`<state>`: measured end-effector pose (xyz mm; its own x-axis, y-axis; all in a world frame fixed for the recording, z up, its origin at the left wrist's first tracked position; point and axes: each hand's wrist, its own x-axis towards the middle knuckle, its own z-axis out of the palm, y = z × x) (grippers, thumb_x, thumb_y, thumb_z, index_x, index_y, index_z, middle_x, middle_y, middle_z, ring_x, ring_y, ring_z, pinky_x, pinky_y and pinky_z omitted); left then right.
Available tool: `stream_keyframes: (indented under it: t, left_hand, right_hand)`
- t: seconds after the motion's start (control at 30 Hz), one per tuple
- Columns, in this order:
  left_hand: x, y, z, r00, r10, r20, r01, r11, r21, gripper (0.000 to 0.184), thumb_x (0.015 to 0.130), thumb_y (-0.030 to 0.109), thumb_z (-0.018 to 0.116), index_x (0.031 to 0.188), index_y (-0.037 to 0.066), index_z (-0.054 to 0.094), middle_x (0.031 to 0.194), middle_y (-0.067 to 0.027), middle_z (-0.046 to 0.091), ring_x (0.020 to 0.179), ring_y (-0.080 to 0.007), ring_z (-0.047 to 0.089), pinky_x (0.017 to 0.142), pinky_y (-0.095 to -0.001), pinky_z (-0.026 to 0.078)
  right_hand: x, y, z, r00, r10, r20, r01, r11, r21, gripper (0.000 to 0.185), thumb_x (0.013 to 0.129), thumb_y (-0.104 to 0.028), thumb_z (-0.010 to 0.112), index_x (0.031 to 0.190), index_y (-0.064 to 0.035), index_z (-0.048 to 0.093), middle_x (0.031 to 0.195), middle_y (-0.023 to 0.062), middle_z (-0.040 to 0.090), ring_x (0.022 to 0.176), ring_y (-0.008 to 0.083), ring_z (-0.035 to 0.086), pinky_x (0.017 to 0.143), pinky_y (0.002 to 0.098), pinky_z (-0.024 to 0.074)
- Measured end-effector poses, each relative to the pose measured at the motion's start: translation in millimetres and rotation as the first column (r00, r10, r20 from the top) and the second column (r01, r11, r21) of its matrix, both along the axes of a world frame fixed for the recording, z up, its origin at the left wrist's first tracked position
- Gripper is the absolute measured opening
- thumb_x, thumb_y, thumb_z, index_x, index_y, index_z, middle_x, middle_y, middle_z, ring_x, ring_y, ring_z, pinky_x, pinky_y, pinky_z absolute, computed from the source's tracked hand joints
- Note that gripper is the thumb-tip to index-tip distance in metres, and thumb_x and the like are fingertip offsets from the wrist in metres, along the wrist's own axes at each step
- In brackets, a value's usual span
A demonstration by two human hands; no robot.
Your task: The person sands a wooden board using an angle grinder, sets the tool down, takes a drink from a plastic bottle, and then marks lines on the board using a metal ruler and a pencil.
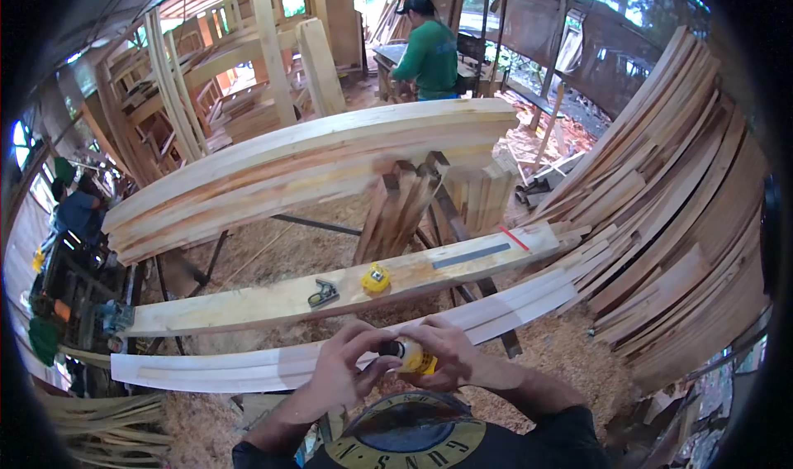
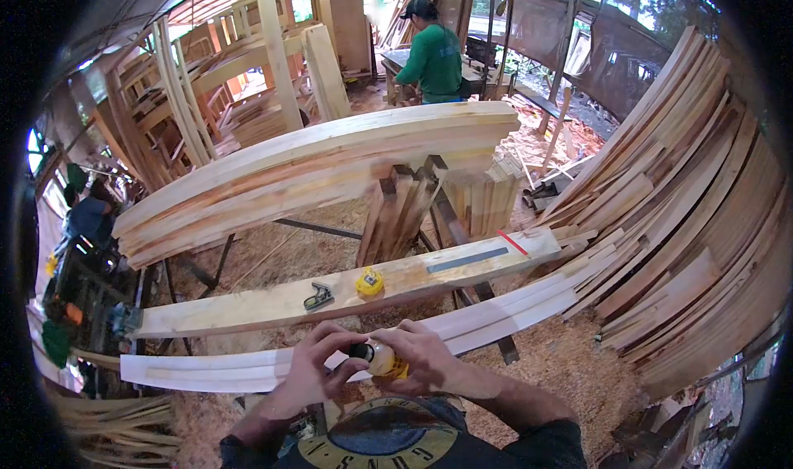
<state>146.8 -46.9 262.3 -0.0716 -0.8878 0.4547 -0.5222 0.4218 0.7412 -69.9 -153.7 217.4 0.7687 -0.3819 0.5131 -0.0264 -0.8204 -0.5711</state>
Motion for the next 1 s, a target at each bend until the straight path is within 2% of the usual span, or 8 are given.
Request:
stream_keyframes:
  t: [0.23, 0.47, 0.57, 0.7, 0.73, 0.83, 0.87, 1.0]
  left_hand:
    - [-6, -13, -19, 0.992, 0.122, 0.032, -0.126, 0.967, 0.221, 0.034, 0.082, 0.022, 0.088, 0.109, 0.005, 0.074, 0.097, -0.0114, 0.068, 0.085, -0.0255, 0.07, 0.075, -0.0365, 0.058]
    - [4, -20, -37, 0.918, -0.343, -0.201, 0.37, 0.921, 0.119, 0.042, 0.09, 0.0, 0.064, 0.131, 0.006, 0.069, 0.151, -0.0163, 0.056, 0.139, -0.0347, 0.054, 0.116, -0.0446, 0.041]
    - [-25, -18, -26, 0.899, -0.197, -0.39, 0.251, 0.964, 0.09, 0.043, 0.094, 0.01, 0.062, 0.137, 0.004, 0.064, 0.157, -0.0195, 0.05, 0.144, -0.0382, 0.048, 0.12, -0.0474, 0.035]
    - [-22, -36, -43, 0.989, 0.093, 0.114, -0.08, 0.991, -0.111, 0.041, 0.096, 0.019, 0.063, 0.134, 0.003, 0.062, 0.147, -0.0217, 0.053, 0.131, -0.0415, 0.053, 0.111, -0.0492, 0.041]
    - [-26, -39, -37, 0.964, 0.238, 0.117, -0.204, 0.948, -0.245, 0.031, 0.095, 0.022, 0.066, 0.12, 0.003, 0.067, 0.121, -0.0183, 0.066, 0.106, -0.0365, 0.063, 0.094, -0.0467, 0.05]
    - [-8, -30, -39, 0.94, 0.245, 0.236, -0.282, 0.95, 0.136, 0.024, 0.093, 0.027, 0.072, 0.102, 0.004, 0.07, 0.091, -0.0133, 0.068, 0.082, -0.0312, 0.066, 0.073, -0.0436, 0.052]
    - [-5, -31, -41, 0.943, 0.229, 0.241, -0.242, 0.97, 0.025, 0.028, 0.09, 0.031, 0.078, 0.088, 0.006, 0.068, 0.071, -0.0109, 0.061, 0.063, -0.0292, 0.063, 0.059, -0.0421, 0.048]
    - [-5, -29, -43, 0.969, 0.076, 0.237, -0.097, 0.992, 0.078, 0.026, 0.088, 0.025, 0.081, 0.094, 0.004, 0.068, 0.076, -0.0123, 0.063, 0.067, -0.0302, 0.065, 0.062, -0.0408, 0.051]
  right_hand:
    - [0, -1, -17, 0.986, -0.16, -0.045, 0.156, 0.985, -0.078, 0.074, 0.069, -0.031, 0.092, 0.13, -0.0041, 0.06, 0.108, 0.0156, 0.071, 0.09, 0.0364, 0.065, 0.079, 0.0456, 0.054]
    - [3, -3, -31, 0.995, -0.099, -0.003, 0.099, 0.995, 0.007, 0.072, 0.07, -0.03, 0.091, 0.129, -0.0039, 0.06, 0.106, 0.0141, 0.07, 0.091, 0.0369, 0.066, 0.079, 0.0461, 0.054]
    - [13, 5, -43, 0.996, -0.071, 0.06, 0.073, 0.997, -0.018, 0.072, 0.071, -0.031, 0.09, 0.13, -0.0032, 0.058, 0.103, 0.0142, 0.069, 0.089, 0.0363, 0.065, 0.078, 0.0463, 0.0532]
    - [10, 10, -24, 0.994, -0.099, -0.038, 0.098, 0.995, -0.017, 0.072, 0.072, -0.03, 0.09, 0.129, -0.0009, 0.057, 0.102, 0.0159, 0.068, 0.088, 0.0373, 0.064, 0.077, 0.0467, 0.0528]
    - [8, 11, -18, 0.991, -0.133, -0.028, 0.134, 0.991, 0.022, 0.071, 0.071, -0.028, 0.09, 0.128, -0.0015, 0.057, 0.103, 0.017, 0.069, 0.089, 0.0383, 0.064, 0.078, 0.047, 0.0531]
    - [3, 7, -17, 0.985, -0.174, 0.016, 0.174, 0.985, 0.001, 0.07, 0.071, -0.027, 0.089, 0.128, -0.0017, 0.057, 0.103, 0.0178, 0.069, 0.09, 0.0392, 0.064, 0.079, 0.0478, 0.0535]
    - [1, 7, -18, 0.982, -0.188, -0.003, 0.188, 0.982, 0.015, 0.068, 0.071, -0.026, 0.089, 0.127, -0.0028, 0.058, 0.103, 0.0177, 0.07, 0.091, 0.0399, 0.065, 0.08, 0.0489, 0.0537]
    - [-4, -4, -36, 0.993, -0.118, -0.019, 0.119, 0.99, 0.076, 0.066, 0.07, -0.025, 0.088, 0.127, -0.0056, 0.062, 0.1, 0.0171, 0.071, 0.092, 0.0404, 0.066, 0.081, 0.0493, 0.0544]
